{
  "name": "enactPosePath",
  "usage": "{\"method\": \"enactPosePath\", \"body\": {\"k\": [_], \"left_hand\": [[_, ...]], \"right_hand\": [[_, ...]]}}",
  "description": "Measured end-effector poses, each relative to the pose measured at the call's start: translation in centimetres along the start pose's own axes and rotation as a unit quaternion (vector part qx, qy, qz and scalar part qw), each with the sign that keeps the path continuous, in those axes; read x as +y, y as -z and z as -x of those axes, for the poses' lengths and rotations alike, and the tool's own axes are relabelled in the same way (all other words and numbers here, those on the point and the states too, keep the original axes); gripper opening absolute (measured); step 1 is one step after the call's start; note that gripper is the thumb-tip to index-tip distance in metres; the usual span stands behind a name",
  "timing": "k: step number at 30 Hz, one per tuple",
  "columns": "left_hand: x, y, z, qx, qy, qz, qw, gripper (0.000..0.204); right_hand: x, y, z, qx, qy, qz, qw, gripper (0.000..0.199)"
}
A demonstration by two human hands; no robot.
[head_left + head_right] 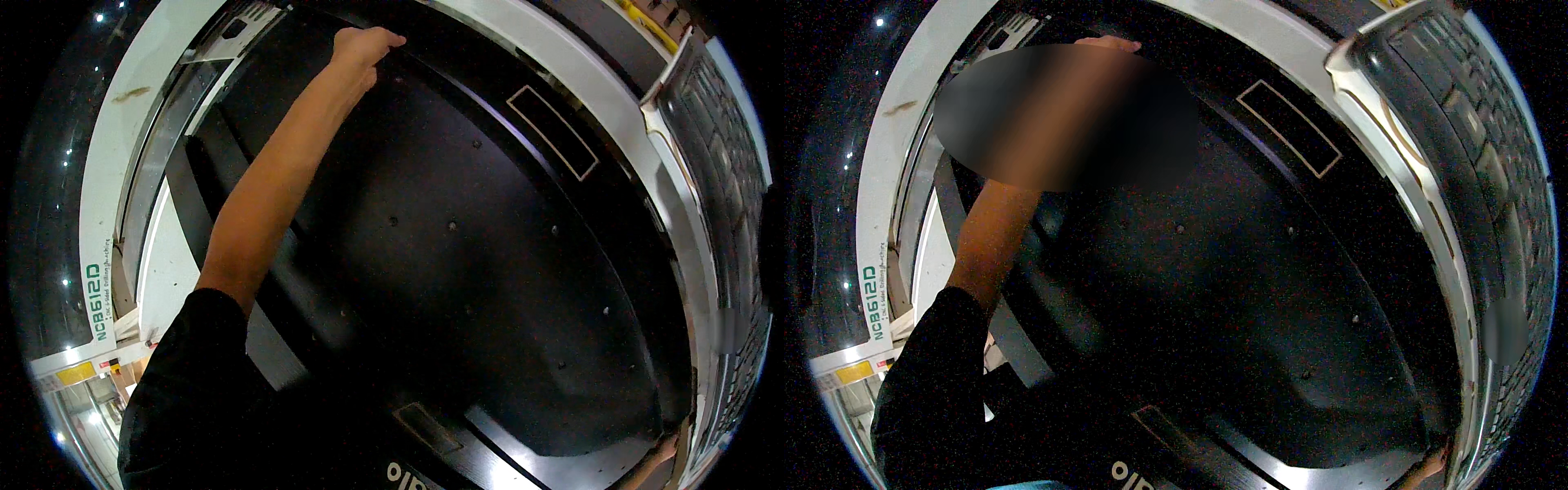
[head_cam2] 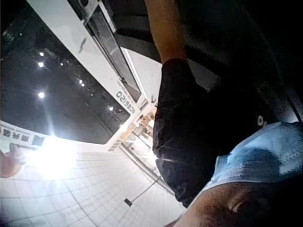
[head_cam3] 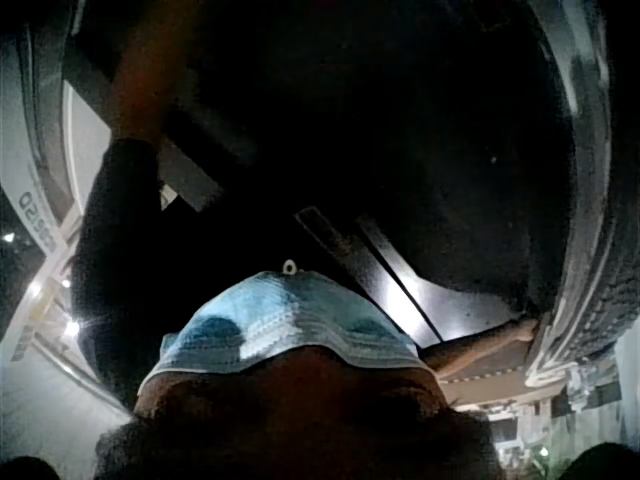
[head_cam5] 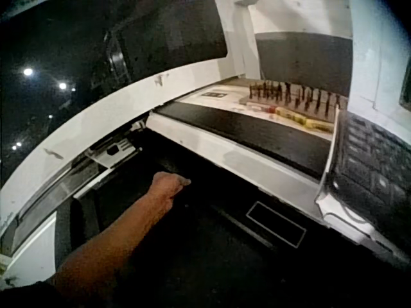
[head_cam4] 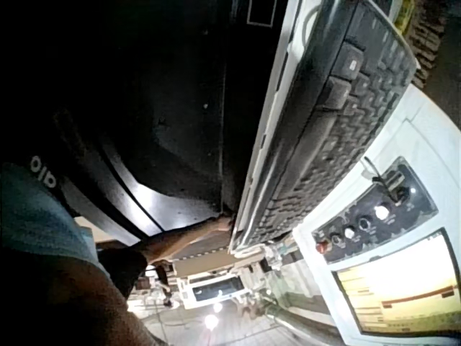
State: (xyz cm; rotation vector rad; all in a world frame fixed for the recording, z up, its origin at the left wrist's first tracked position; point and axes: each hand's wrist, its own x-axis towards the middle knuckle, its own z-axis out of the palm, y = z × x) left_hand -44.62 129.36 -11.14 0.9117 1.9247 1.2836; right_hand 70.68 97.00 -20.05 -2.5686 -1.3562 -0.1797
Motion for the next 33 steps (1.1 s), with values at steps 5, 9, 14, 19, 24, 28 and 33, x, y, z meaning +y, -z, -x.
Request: {"method": "enactPosePath", "body": {"k": [5, 9, 14, 19, 24, 28, 33], "left_hand": [[-2.9, -2.0, -1.4, 0.044, 0.035, -0.022, 0.998, 0.049], [1.3, -3.1, 2.9, 0.104, -0.069, -0.249, 0.961, 0.06], [-1.9, -5.4, 4.0, 0.116, -0.078, -0.283, 0.949, 0.083], [-3.9, 2.8, -3.9, -0.058, -0.205, -0.398, 0.892, 0.051], [-4.1, 2.5, -4.5, 0.09, -0.077, -0.446, 0.887, 0.085], [-2.2, 0.8, -3.8, -0.1, -0.065, -0.375, 0.92, 0.118], [-4.9, 1.7, -2.0, 0.047, -0.173, -0.435, 0.882, 0.131]], "right_hand": [[0.3, 4.4, 1.1, -0.008, 0.051, -0.065, 0.997, 0.046], [-7.6, 0.7, 8.4, 0.075, -0.119, -0.24, 0.96, 0.046], [-9.6, 8.1, 10.8, 0.093, -0.058, 0.024, 0.994, 0.048], [-17.6, 4.9, 8.0, 0.094, -0.081, -0.307, 0.944, 0.049], [-31.1, 3.4, 15.7, 0.32, 0.019, -0.073, 0.944, 0.052], [-47.4, 6.6, 24.6, 0.104, 0.136, -0.268, 0.948, 0.034], [-59.0, 4.7, 26.7, 0.086, 0.189, -0.228, 0.951, 0.042]]}}
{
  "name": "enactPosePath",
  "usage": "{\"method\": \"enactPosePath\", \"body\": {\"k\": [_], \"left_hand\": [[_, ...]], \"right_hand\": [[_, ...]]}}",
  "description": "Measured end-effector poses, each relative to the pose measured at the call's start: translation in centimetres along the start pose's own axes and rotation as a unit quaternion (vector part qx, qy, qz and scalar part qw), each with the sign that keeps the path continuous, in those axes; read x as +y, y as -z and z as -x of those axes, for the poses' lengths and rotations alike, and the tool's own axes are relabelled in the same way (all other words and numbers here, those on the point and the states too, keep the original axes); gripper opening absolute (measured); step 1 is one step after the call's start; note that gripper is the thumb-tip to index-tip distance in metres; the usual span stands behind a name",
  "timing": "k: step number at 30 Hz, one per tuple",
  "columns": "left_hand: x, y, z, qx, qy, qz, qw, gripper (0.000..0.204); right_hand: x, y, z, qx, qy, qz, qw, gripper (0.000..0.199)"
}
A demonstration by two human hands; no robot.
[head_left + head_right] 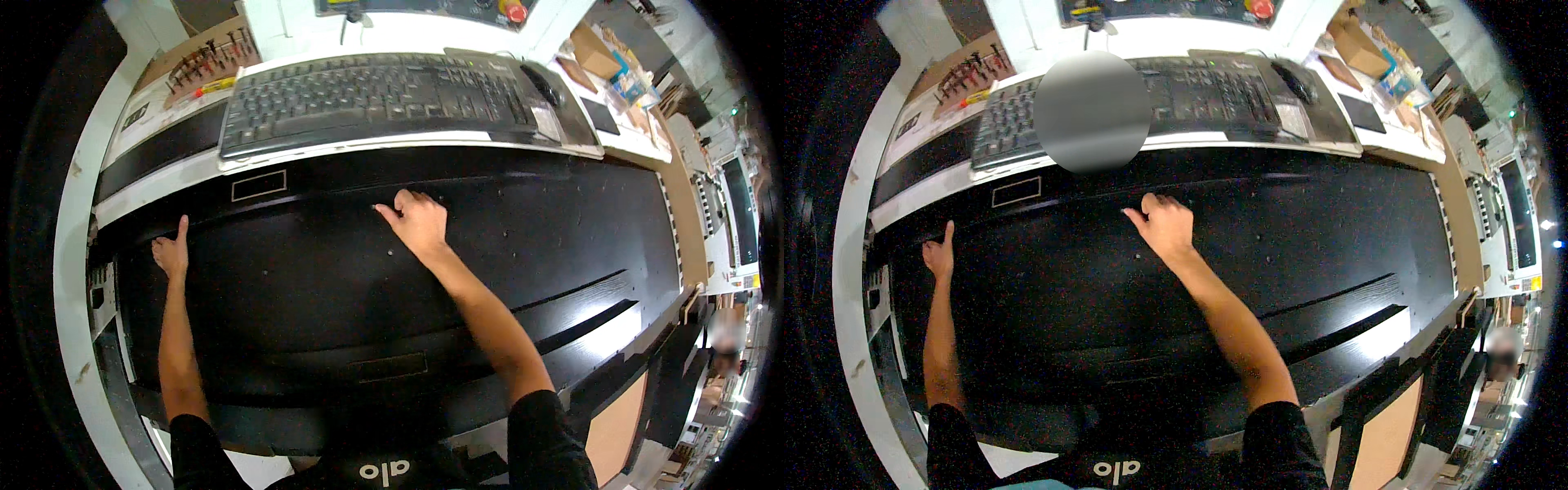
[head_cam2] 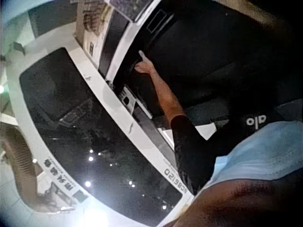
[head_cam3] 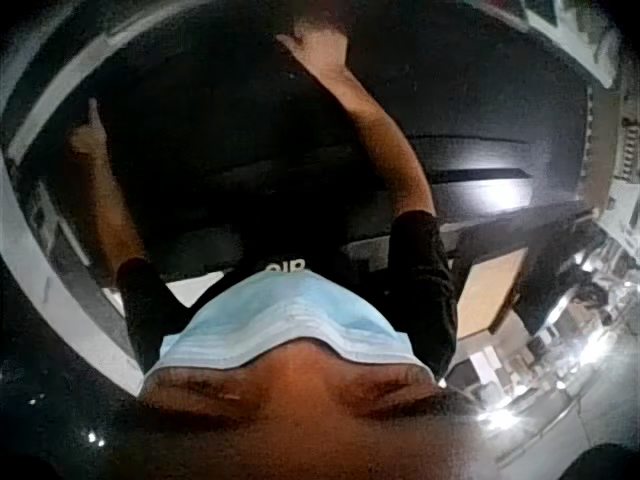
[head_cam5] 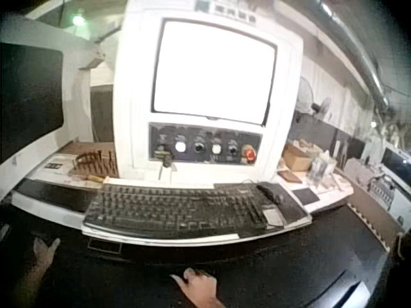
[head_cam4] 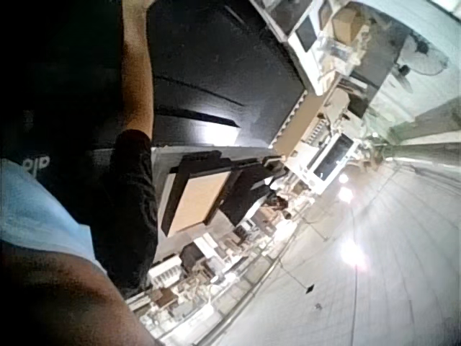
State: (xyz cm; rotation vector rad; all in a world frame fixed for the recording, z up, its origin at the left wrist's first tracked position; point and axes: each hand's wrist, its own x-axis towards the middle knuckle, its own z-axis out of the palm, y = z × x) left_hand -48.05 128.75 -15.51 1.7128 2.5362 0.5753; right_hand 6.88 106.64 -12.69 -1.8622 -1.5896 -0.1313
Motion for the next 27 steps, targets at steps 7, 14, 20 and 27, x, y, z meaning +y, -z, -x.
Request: {"method": "enactPosePath", "body": {"k": [7, 14, 20, 27], "left_hand": [[3.0, 2.0, 3.7, 0.038, -0.086, -0.055, 0.994, 0.124], [-1.8, 10.7, 4.8, 0.074, -0.029, 0.043, 0.996, 0.077], [2.6, 3.7, 4.2, 0.034, -0.049, 0.22, 0.974, 0.148], [2.7, 4.0, 4.5, 0.057, -0.069, 0.125, 0.988, 0.154]], "right_hand": [[-2.1, -1.8, -1.7, -0.015, -0.089, 0.122, 0.988, 0.061], [-11.3, -3.6, -5.7, -0.18, -0.107, 0.127, 0.97, 0.065], [-0.6, -2.7, -2.8, -0.058, -0.052, 0.227, 0.971, 0.074], [-3.6, -1.9, 0.2, 0.054, 0.052, 0.17, 0.983, 0.08]]}}
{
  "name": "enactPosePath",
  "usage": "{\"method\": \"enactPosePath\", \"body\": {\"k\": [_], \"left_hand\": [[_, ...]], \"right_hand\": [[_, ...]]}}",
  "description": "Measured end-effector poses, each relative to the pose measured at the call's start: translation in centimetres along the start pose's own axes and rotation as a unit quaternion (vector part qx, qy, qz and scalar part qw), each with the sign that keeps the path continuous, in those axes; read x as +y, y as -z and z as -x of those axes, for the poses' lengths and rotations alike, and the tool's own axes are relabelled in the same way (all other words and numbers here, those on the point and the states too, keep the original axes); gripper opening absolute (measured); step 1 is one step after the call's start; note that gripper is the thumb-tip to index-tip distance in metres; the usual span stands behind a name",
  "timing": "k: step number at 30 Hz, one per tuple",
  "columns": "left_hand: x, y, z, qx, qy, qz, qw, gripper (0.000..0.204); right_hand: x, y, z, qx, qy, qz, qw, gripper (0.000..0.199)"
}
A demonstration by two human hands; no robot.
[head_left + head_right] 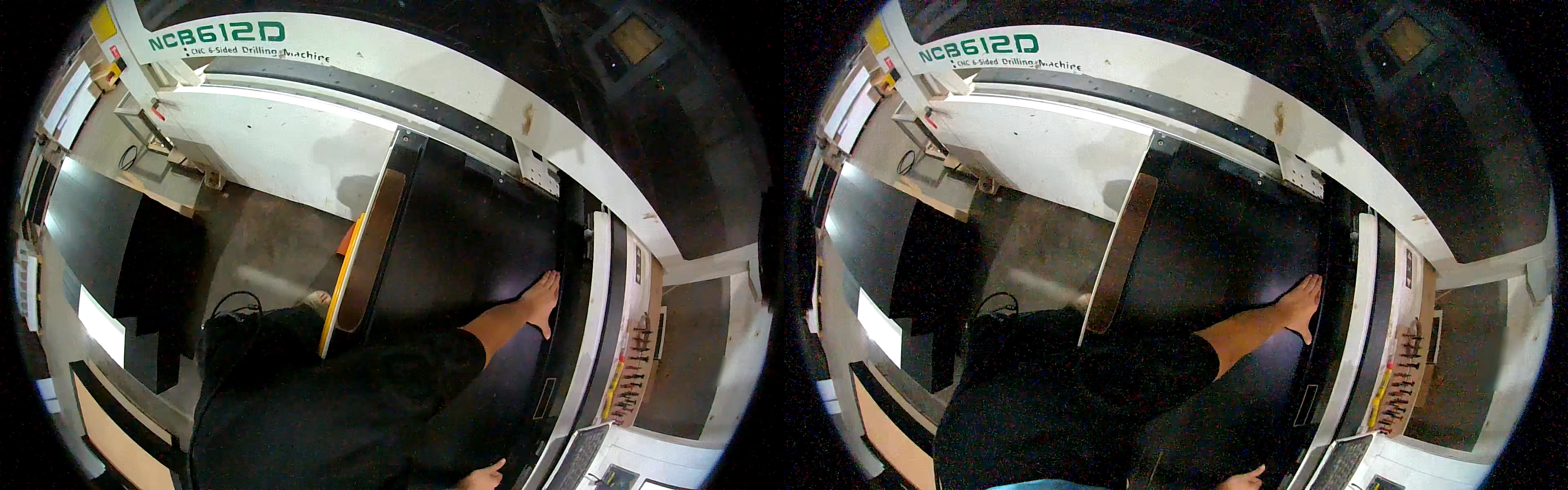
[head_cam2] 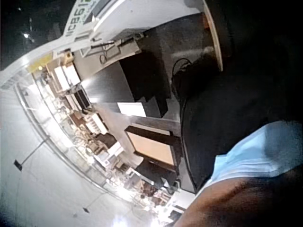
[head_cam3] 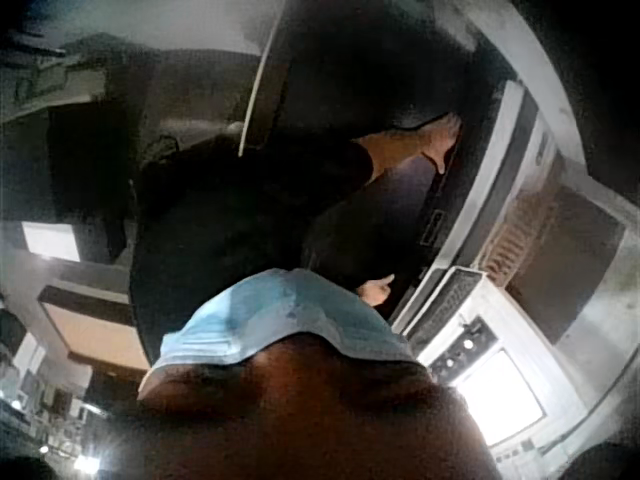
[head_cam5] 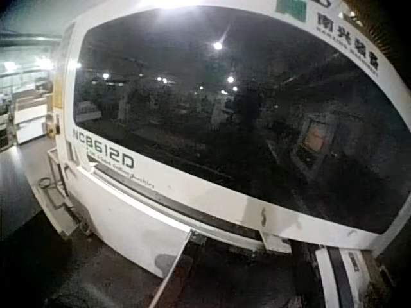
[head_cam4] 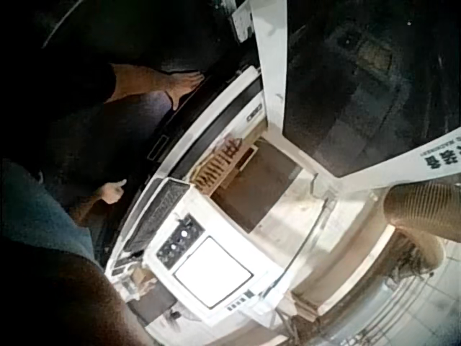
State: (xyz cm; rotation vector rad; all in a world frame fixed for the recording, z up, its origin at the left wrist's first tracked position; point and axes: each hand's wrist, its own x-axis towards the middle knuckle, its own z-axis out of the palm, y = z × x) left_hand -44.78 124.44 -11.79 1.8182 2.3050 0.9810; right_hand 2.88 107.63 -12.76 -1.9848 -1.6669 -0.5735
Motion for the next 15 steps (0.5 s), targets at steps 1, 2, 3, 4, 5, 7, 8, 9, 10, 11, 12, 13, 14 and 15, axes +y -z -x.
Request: {"method": "enactPosePath", "body": {"k": [1, 2, 3, 4, 5, 7, 8, 9, 10, 11, 12, 13, 14, 15], "left_hand": [[0.3, -0.3, 0.2, -0.004, -0.005, -0.001, 1.0, 0.154], [0.3, -0.3, 0.1, 0.0, -0.002, -0.003, 1.0, 0.153], [0.5, -0.5, -0.1, 0.003, -0.001, -0.004, 1.0, 0.153], [0.8, -0.7, -0.2, 0.003, -0.008, -0.002, 1.0, 0.153], [1.2, -1.1, -0.3, 0.002, -0.016, 0.002, 1.0, 0.152], [2.7, -2.2, -0.3, 0.0, -0.008, 0.083, 0.997, 0.154], [0.6, -0.8, -0.5, -0.036, 0.001, 0.061, 0.997, 0.142], [1.0, 0.0, -1.2, -0.096, -0.019, 0.053, 0.994, 0.131], [2.3, 0.3, -1.1, -0.157, -0.034, 0.062, 0.985, 0.12], [-1.1, 0.0, -0.7, -0.007, -0.025, 0.05, 0.998, 0.119], [-1.6, 1.2, 0.2, 0.002, -0.018, 0.023, 1.0, 0.125], [-1.5, 1.2, 0.4, -0.016, 0.012, 0.01, 1.0, 0.135], [-1.3, 1.1, 0.8, -0.037, 0.016, -0.016, 0.999, 0.142], [-0.8, 1.1, 1.4, -0.036, 0.03, -0.007, 0.999, 0.144]], "right_hand": [[-0.2, 0.5, 0.4, -0.01, 0.001, 0.015, 1.0, 0.078], [-0.3, 0.2, -0.4, -0.018, 0.013, 0.024, 0.999, 0.075], [-0.2, 0.0, -1.1, -0.025, 0.023, 0.034, 0.999, 0.074], [0.3, 0.2, -1.0, -0.06, 0.0, 0.031, 0.998, 0.073], [0.8, 0.6, -0.8, -0.095, -0.025, 0.03, 0.995, 0.073], [3.0, -0.7, -1.1, -0.125, -0.099, 0.182, 0.97, 0.076], [2.7, -1.3, -1.8, -0.082, -0.107, 0.153, 0.979, 0.075], [2.1, -0.2, -0.4, -0.118, -0.101, 0.164, 0.974, 0.076], [4.9, -2.8, 1.1, -0.031, -0.04, 0.21, 0.976, 0.073], [-0.9, -1.5, 1.4, -0.032, -0.029, 0.079, 0.996, 0.071], [-0.6, -1.9, 1.8, -0.023, -0.012, 0.11, 0.994, 0.071], [0.1, -2.5, 1.3, -0.014, 0.01, 0.141, 0.99, 0.071], [0.6, -2.5, 1.5, 0.023, 0.019, 0.144, 0.989, 0.071], [1.3, -2.3, 1.1, 0.002, 0.013, 0.147, 0.989, 0.071]]}}
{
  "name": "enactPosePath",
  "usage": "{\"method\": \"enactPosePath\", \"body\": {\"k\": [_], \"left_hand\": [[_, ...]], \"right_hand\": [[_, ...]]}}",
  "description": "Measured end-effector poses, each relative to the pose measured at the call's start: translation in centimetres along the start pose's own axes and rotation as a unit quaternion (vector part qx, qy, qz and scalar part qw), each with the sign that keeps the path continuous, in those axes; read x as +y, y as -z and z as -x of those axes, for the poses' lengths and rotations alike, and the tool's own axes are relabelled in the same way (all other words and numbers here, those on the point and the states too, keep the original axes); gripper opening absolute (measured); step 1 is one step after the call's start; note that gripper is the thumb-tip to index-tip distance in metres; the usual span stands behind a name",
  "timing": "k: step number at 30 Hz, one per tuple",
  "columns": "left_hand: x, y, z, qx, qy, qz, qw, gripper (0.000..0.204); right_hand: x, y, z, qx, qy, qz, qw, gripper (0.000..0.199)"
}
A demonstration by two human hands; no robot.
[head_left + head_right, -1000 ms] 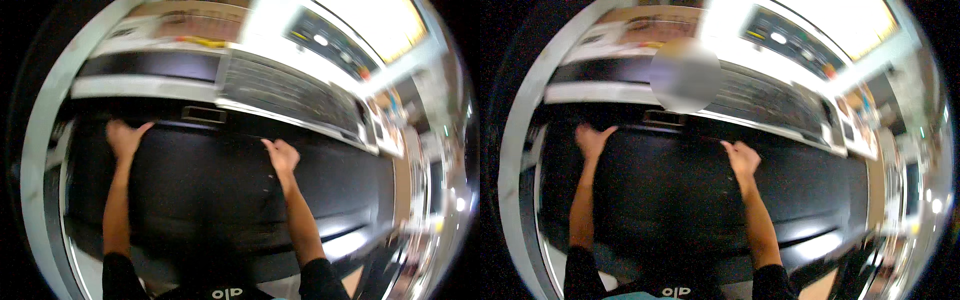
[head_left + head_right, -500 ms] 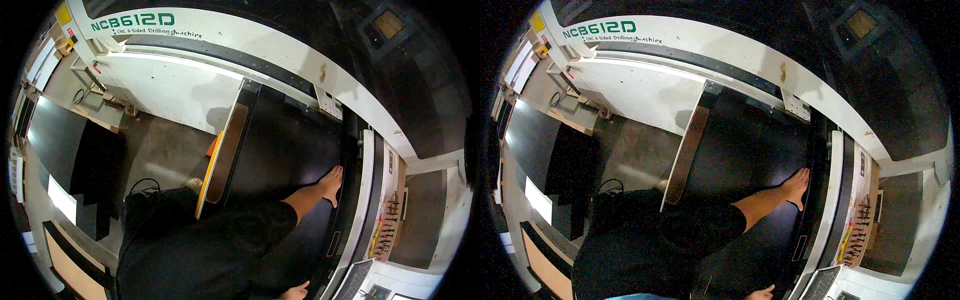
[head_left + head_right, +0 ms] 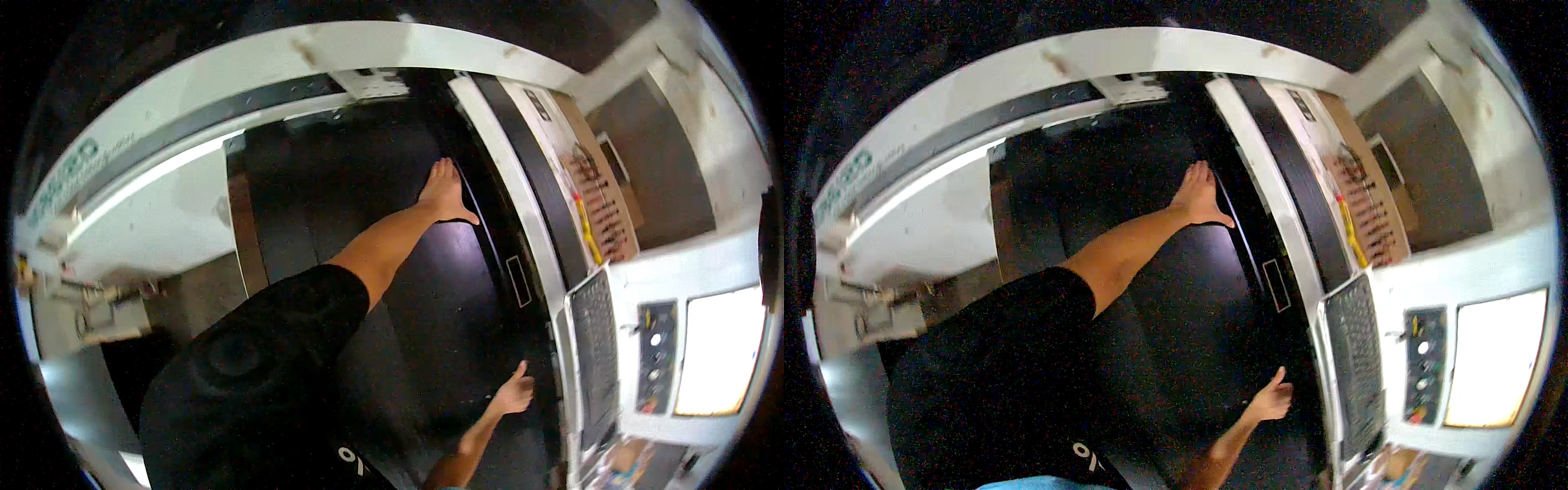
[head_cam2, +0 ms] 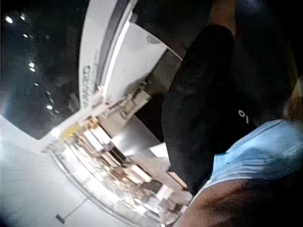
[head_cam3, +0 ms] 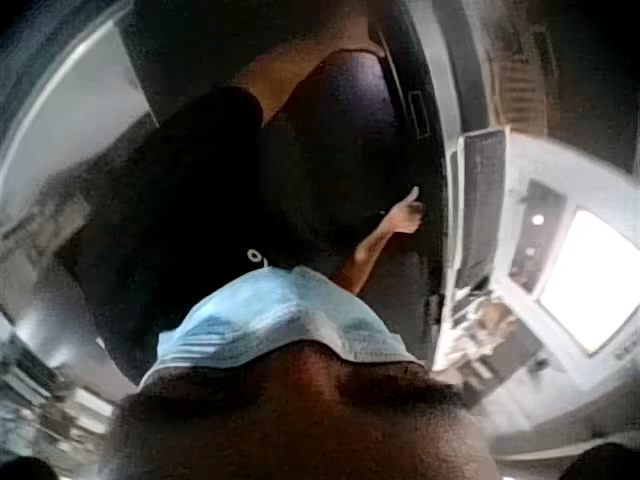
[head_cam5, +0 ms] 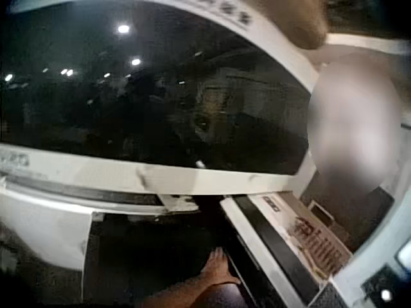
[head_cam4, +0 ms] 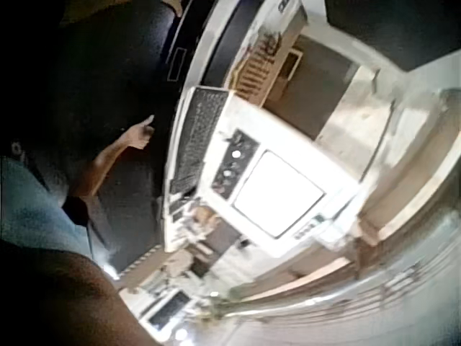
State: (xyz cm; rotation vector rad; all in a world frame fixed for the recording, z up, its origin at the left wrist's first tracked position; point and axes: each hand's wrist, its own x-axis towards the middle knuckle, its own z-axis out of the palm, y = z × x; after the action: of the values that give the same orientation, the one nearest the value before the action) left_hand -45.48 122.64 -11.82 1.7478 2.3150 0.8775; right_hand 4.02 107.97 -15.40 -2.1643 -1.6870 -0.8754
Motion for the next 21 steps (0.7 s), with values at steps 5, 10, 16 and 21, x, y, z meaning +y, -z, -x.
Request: {"method": "enactPosePath", "body": {"k": [5, 10, 16, 21], "left_hand": [[-0.2, -0.8, -1.1, -0.028, -0.002, -0.051, 0.998, 0.149], [0.0, -1.3, -1.5, 0.005, 0.0, -0.046, 0.999, 0.148], [3.8, -2.2, -0.3, 0.011, -0.034, 0.009, 0.999, 0.128], [3.5, 1.7, 0.1, -0.191, 0.067, -0.099, 0.974, 0.1]], "right_hand": [[-1.4, 0.6, -0.3, -0.078, -0.067, -0.07, 0.992, 0.071], [-1.0, 0.5, -1.1, -0.043, -0.055, -0.068, 0.995, 0.07], [1.1, 0.9, 0.4, -0.115, -0.125, -0.057, 0.984, 0.068], [-0.6, 3.9, -1.9, -0.153, -0.105, -0.084, 0.979, 0.066]]}}
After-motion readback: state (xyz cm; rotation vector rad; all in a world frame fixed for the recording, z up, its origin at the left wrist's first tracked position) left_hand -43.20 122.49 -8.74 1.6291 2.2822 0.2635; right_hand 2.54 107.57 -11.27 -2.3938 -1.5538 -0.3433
